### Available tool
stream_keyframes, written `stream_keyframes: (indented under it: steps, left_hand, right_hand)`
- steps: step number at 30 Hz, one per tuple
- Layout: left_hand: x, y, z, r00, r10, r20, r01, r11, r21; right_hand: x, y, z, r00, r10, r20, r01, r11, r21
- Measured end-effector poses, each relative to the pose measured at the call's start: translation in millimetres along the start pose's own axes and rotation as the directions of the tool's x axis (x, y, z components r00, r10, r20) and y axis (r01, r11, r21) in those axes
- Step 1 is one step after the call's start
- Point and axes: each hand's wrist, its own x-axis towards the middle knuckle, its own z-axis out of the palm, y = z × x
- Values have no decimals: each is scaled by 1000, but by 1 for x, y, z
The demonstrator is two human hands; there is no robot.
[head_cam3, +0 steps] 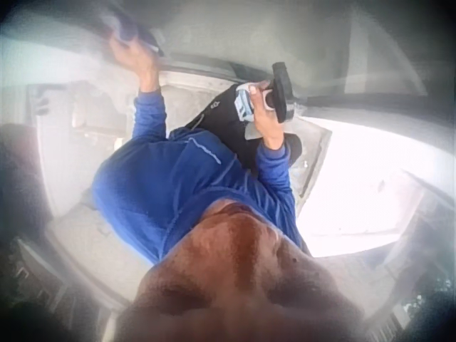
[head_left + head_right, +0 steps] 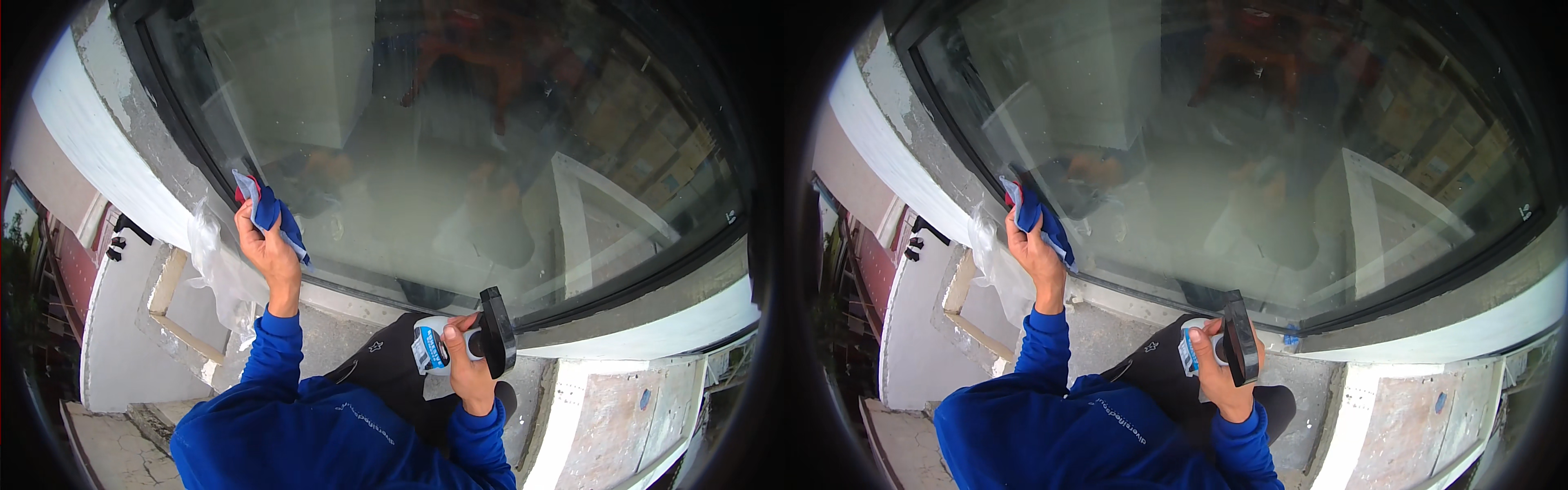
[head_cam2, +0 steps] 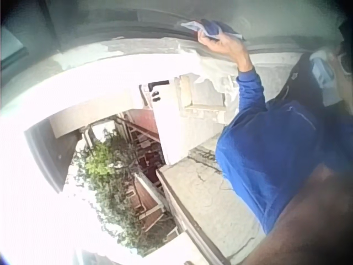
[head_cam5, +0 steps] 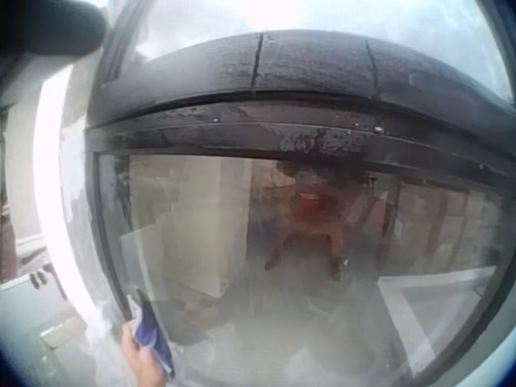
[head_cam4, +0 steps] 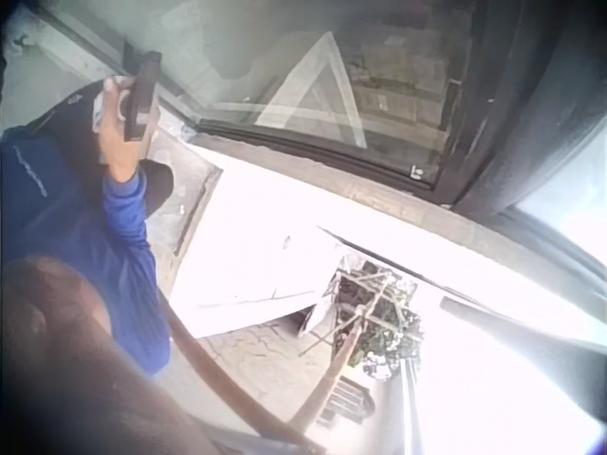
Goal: The person peels a protective plastic film from a window pane, then applies a liquid from a spray bottle and wipes the glass surface with a cloth.
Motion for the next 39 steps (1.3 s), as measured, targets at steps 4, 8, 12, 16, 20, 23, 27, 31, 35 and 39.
stream_keyframes:
  steps: [4,8,12,16,20,23,27,31,35,39]
  left_hand:
    - [2,-5,-3,1000,0,2,0,1000,12]
    - [2,-2,0,1000,2,8,-2,1000,3]
    - [-1,-2,4,1000,12,16,-12,1000,17]
    - [1,-6,-3,1000,-14,12,13,999,38]
    - [2,3,-5,999,-48,-15,48,998,50]
    - [-2,2,0,998,-63,-5,63,997,45]
    - [1,-3,-3,999,-54,-4,54,995,81]
    - [0,2,0,999,-45,-13,47,993,111]
    - [0,4,1,999,-34,-14,36,992,122]
    - [5,-10,-3,1000,-15,-25,17,997,78]
  right_hand:
    - [-1,2,12,1000,16,-7,-16,1000,10]
    - [2,9,12,999,-25,-24,27,997,74]
    - [7,-5,-7,983,159,-87,-140,970,200]
    - [9,15,-24,980,30,-198,6,984,179]
    - [16,12,-46,963,96,-251,-43,977,208]
    - [22,22,-65,896,46,-442,33,985,170]
    - [35,15,-85,839,-116,-532,135,991,-2]
    - [31,14,-99,839,-54,-541,117,990,84]
    - [25,19,-108,816,-123,-565,177,983,42]
    - [27,-2,-107,799,-159,-580,216,976,30]
